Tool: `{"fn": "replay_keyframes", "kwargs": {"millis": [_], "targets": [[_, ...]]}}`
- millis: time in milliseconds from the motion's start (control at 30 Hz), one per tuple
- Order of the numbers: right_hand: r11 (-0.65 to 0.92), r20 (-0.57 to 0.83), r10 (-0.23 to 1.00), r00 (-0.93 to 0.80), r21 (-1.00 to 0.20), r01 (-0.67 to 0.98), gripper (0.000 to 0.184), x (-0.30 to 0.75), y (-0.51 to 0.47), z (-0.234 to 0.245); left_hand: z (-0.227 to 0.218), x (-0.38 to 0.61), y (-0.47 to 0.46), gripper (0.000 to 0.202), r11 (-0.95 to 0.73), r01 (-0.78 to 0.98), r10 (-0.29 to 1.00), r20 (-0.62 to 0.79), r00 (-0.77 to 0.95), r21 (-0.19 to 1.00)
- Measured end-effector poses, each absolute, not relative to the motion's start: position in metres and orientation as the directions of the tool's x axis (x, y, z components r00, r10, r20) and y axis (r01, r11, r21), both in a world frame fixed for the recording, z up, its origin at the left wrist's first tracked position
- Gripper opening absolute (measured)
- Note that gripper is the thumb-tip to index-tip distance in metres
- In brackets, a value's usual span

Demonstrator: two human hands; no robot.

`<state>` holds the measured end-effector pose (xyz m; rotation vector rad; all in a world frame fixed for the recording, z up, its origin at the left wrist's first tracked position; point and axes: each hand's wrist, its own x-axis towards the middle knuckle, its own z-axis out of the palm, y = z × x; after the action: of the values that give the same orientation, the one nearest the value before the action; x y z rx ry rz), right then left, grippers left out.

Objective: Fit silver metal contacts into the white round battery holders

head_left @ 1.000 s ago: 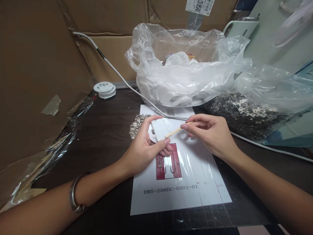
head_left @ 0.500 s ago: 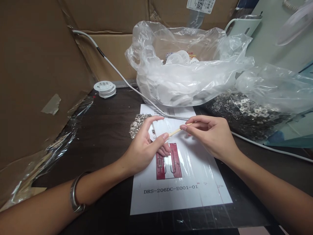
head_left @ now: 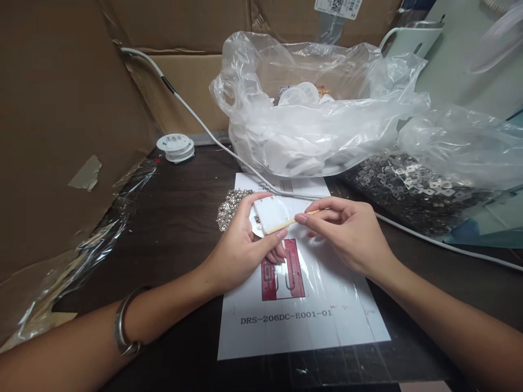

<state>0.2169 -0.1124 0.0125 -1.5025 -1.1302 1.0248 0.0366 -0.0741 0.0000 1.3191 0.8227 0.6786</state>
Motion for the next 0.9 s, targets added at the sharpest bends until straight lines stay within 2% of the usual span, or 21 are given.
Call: {"fn": "replay_keyframes", "kwargs": {"millis": [267,400,467,633,700,800,900], "targets": [[-0.129,-0.094,0.973,0.21,-0.979,0.16,0.026,0.219,-0.11,0.013,0.0,0.035,-0.075,0.065,0.113,0.002,0.836,-0.096,0.54,0.994],[-0.133,-0.145,0.976,0.161,-0.987,-0.085,0.018,0.227,-0.107,0.013,-0.003,0.033,-0.077,0.062,0.043,0.063,0.84,-0.07,0.538,0.997],[-0.147,-0.166,0.978,0.127,-0.977,-0.153,0.015,0.229,-0.106,0.012,-0.004,0.033,-0.078,0.058,-0.01,0.097,0.845,-0.043,0.532,0.995],[-0.087,-0.087,0.992,0.089,-0.996,-0.002,0.028,0.222,-0.112,0.012,-0.005,0.032,-0.081,0.077,-0.185,0.146,0.866,0.091,0.491,0.972],[-0.057,-0.056,0.995,0.082,-0.998,0.016,0.032,0.217,-0.115,0.014,-0.005,0.031,-0.08,0.069,-0.315,0.213,0.849,0.174,0.498,0.925],[-0.087,-0.089,0.996,0.022,-0.994,-0.066,0.03,0.214,-0.116,0.016,-0.005,0.028,-0.075,0.037,-0.541,0.302,0.78,0.334,0.529,0.785],[-0.165,-0.148,0.984,-0.099,-0.964,-0.206,0.031,0.215,-0.115,0.014,-0.006,0.026,-0.072,0.035,-0.678,0.31,0.704,0.468,0.534,0.667]]}}
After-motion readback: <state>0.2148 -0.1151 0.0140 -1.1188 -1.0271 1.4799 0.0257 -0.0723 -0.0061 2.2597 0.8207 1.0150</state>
